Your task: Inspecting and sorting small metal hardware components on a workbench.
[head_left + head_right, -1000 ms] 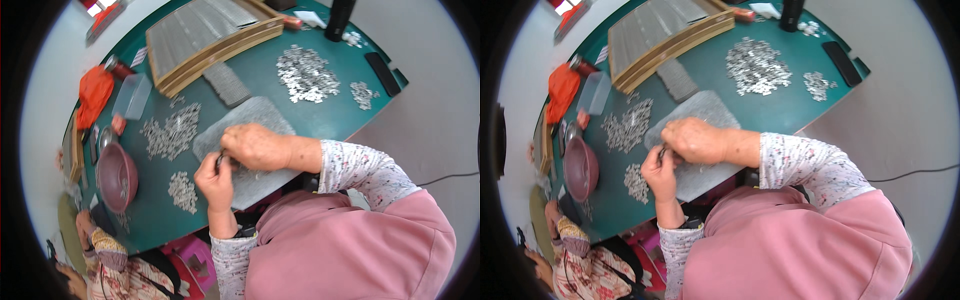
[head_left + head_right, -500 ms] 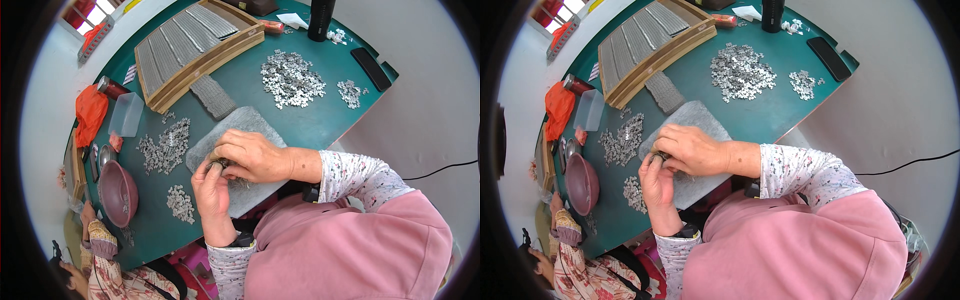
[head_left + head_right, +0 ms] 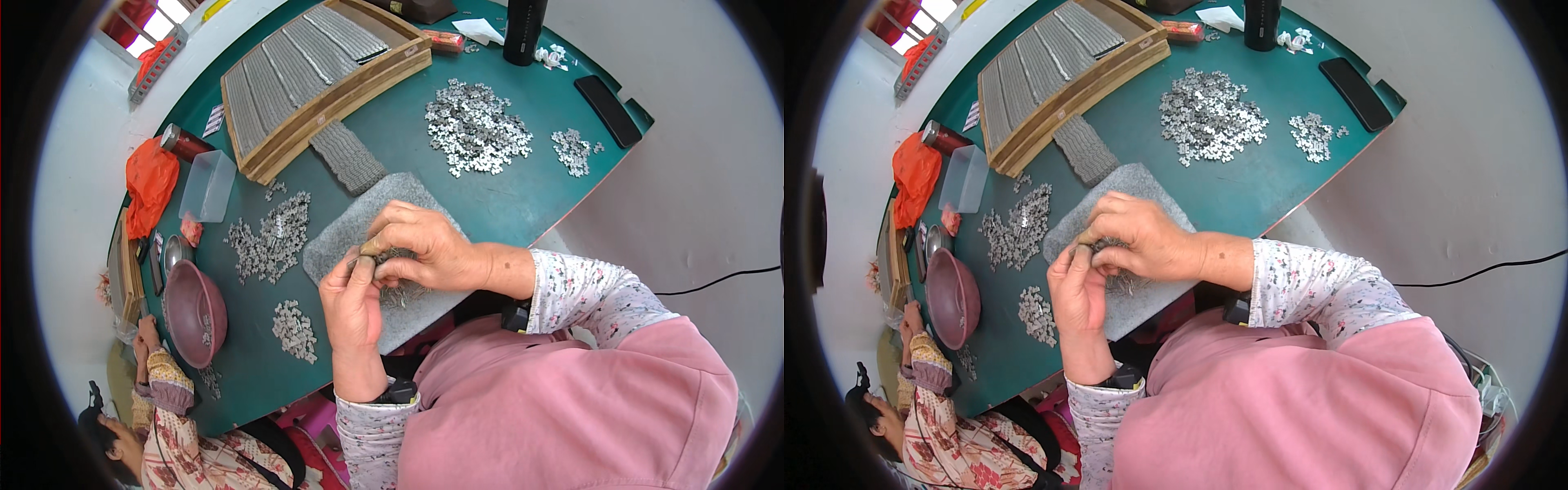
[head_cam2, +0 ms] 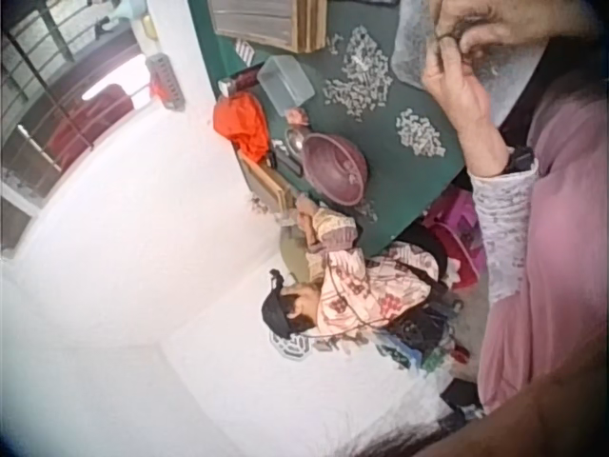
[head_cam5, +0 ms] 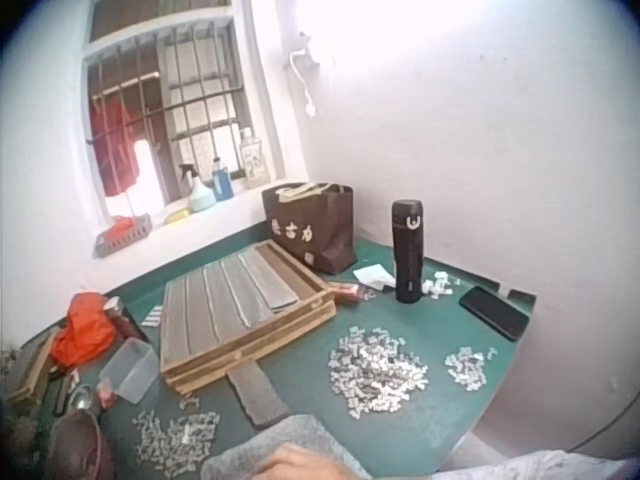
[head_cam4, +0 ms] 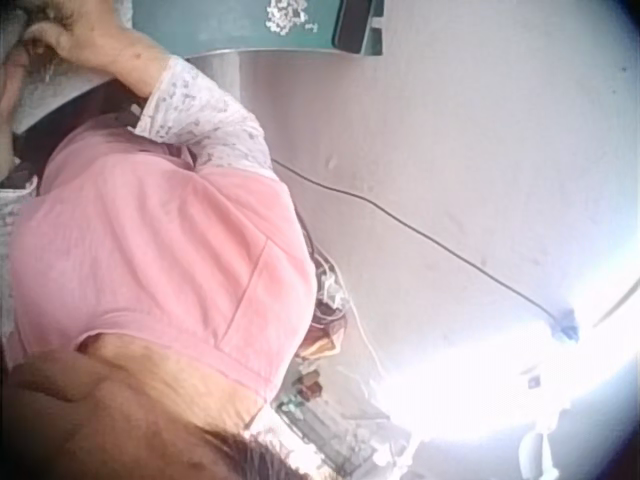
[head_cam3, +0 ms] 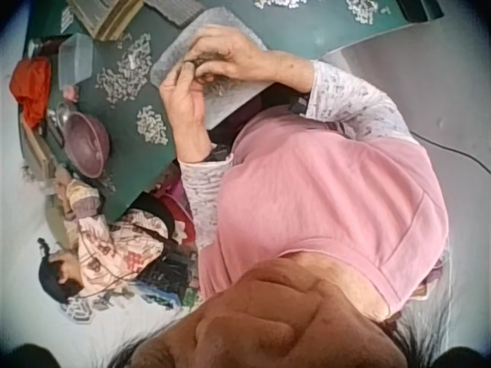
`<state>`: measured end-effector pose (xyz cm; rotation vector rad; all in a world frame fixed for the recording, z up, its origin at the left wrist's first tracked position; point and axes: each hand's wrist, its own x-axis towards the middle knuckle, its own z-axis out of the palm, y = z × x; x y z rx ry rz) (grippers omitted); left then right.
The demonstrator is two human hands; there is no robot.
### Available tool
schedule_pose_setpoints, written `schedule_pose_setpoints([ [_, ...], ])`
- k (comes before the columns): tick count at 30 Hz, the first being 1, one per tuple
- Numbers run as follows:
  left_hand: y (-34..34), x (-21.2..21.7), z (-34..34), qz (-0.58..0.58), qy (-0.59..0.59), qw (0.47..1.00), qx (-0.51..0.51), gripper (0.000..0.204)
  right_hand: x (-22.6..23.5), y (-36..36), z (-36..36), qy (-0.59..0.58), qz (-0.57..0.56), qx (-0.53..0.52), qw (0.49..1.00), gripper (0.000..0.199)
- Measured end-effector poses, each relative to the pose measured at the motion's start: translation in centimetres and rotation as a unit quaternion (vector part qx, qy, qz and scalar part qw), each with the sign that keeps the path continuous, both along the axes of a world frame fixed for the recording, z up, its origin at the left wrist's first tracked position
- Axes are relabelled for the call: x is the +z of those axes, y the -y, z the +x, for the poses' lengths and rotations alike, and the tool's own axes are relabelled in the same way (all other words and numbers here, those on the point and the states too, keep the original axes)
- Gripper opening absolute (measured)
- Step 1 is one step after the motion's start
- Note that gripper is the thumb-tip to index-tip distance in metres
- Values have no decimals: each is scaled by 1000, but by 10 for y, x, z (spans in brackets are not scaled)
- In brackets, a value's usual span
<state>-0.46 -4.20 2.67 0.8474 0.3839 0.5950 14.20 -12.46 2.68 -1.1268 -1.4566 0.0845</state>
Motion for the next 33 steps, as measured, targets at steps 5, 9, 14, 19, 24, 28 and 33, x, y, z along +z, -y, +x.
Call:
schedule_pose_setpoints([
  [5, -22, -8, -5, 73, -85, 993, 34, 16, 10, 31, 46, 73, -193, -158, 966, 20],
  [9, -30, -9, 4, 27, -93, 991, 92, 22, -3, 43, 82, 264, -289, -302, 869, 12],
  [14, -34, -19, 14, -16, -24, 997, 65, 42, -14, 40, 81, 293, -301, -299, 857, 8],
  [19, -39, -25, 10, -47, 1, 999, 21, 63, -12, 33, 79, 281, -320, -299, 854, 10],
  [24, -38, -26, 10, -63, 27, 998, 6, 67, -7, 31, 79, 286, -330, -287, 852, 13],
  [28, -39, -26, 8, -71, 51, 996, -7, 64, -3, 32, 76, 307, -348, -288, 838, 11],
  [33, -38, -26, 10, -72, 61, 995, -13, 59, -6, 32, 72, 257, -358, -291, 849, 13],
])
